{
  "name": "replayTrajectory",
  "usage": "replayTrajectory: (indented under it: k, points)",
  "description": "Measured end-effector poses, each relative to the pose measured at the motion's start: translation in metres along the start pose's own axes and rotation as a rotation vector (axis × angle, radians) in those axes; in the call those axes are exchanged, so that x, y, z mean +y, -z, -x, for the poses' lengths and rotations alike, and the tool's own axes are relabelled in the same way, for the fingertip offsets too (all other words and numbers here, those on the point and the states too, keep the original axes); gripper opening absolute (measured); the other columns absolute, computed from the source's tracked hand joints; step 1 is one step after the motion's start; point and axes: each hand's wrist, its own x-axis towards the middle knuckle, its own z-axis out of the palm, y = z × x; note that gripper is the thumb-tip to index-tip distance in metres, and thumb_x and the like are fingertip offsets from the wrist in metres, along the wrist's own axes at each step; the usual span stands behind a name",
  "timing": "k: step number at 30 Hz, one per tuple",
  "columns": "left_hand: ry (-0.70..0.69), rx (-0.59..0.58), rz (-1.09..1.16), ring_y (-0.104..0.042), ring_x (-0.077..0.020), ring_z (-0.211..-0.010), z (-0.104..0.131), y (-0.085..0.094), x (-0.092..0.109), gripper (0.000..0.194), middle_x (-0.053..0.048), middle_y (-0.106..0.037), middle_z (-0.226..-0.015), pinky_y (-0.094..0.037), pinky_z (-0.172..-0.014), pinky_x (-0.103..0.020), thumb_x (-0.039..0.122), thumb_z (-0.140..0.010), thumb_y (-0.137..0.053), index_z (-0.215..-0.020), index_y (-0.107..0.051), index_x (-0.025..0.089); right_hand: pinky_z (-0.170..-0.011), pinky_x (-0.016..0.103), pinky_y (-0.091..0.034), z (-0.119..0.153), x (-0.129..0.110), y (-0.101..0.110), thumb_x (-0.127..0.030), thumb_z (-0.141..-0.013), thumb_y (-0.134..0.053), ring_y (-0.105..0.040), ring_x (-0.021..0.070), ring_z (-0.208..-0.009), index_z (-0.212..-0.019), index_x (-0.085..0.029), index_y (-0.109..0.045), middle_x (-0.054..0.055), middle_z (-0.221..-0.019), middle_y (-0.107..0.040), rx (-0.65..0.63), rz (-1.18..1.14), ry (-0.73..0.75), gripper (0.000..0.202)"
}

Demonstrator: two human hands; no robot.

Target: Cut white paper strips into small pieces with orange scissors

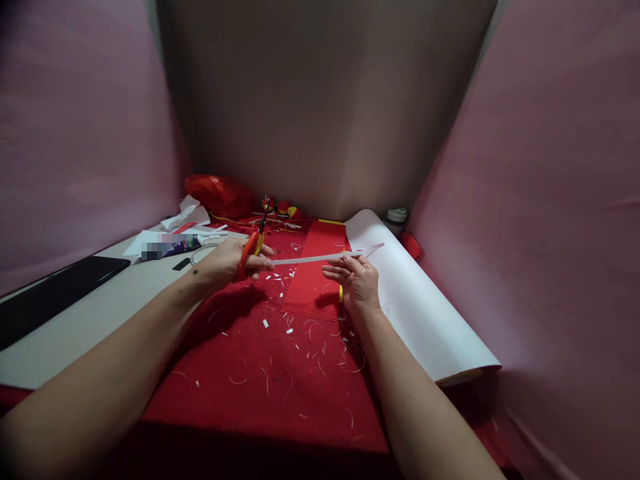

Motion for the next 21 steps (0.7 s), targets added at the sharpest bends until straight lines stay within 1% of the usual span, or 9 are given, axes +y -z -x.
replayTrajectory:
  k: [5, 8, 11, 15, 21]
  points:
    - [0.016, -0.01, -0.035, -0.048, -0.01, -0.038, 0.0007, -0.0029, 0.0013, 0.023, -0.001, -0.055, -0.047, -0.027, -0.035, -0.021, 0.02, -0.058, -0.067, -0.078, -0.059, 0.013, -0.055, 0.031, -0.052, 0.0016, 0.0003, -0.0014, -0.02, -0.067, -0.058, -0.066, 0.0198, -0.057, -0.072, -0.015, -0.052, 0.005, -0.061, -0.067, -0.024, 0.017, -0.033, 0.009]
    - [0.037, -0.022, -0.032, -0.044, -0.0091, -0.035, 0.0014, -0.0038, 0.0024, 0.023, -0.001, -0.053, -0.044, -0.025, -0.033, -0.022, 0.021, -0.059, -0.066, -0.08, -0.059, 0.012, -0.055, 0.031, -0.052, 0.0029, 0.0004, -0.0027, -0.022, -0.069, -0.058, -0.066, 0.02, -0.058, -0.073, -0.015, -0.055, 0.005, -0.061, -0.066, -0.045, 0.015, -0.059, 0.009]
    - [0.045, -0.017, -0.024, -0.045, -0.0087, -0.035, 0.0024, -0.005, 0.0045, 0.023, -0.001, -0.054, -0.045, -0.027, -0.034, -0.021, 0.02, -0.059, -0.066, -0.079, -0.059, 0.012, -0.054, 0.03, -0.052, 0.0038, 0.0004, -0.0038, -0.023, -0.07, -0.056, -0.066, 0.02, -0.058, -0.073, -0.014, -0.057, 0.005, -0.06, -0.066, -0.058, 0.006, -0.083, 0.01]
    - [0.037, -0.02, -0.027, -0.047, -0.0087, -0.037, 0.0031, -0.0051, 0.0071, 0.024, -0.001, -0.058, -0.051, -0.03, -0.035, -0.021, 0.019, -0.057, -0.068, -0.078, -0.059, 0.012, -0.053, 0.028, -0.052, 0.0021, 0.0002, -0.0023, -0.019, -0.069, -0.056, -0.066, 0.019, -0.055, -0.066, -0.015, -0.054, 0.005, -0.059, -0.066, -0.019, -0.003, -0.049, 0.005]
    - [0.021, -0.025, -0.017, -0.047, -0.0091, -0.036, 0.0027, -0.0039, 0.0062, 0.024, 0.0, -0.055, -0.047, -0.03, -0.036, -0.021, 0.02, -0.055, -0.07, -0.075, -0.059, 0.013, -0.051, 0.027, -0.052, -0.0034, 0.0025, 0.0041, -0.018, -0.068, -0.057, -0.066, 0.018, -0.055, -0.068, -0.017, -0.051, 0.004, -0.057, -0.066, 0.031, -0.014, -0.009, 0.006]
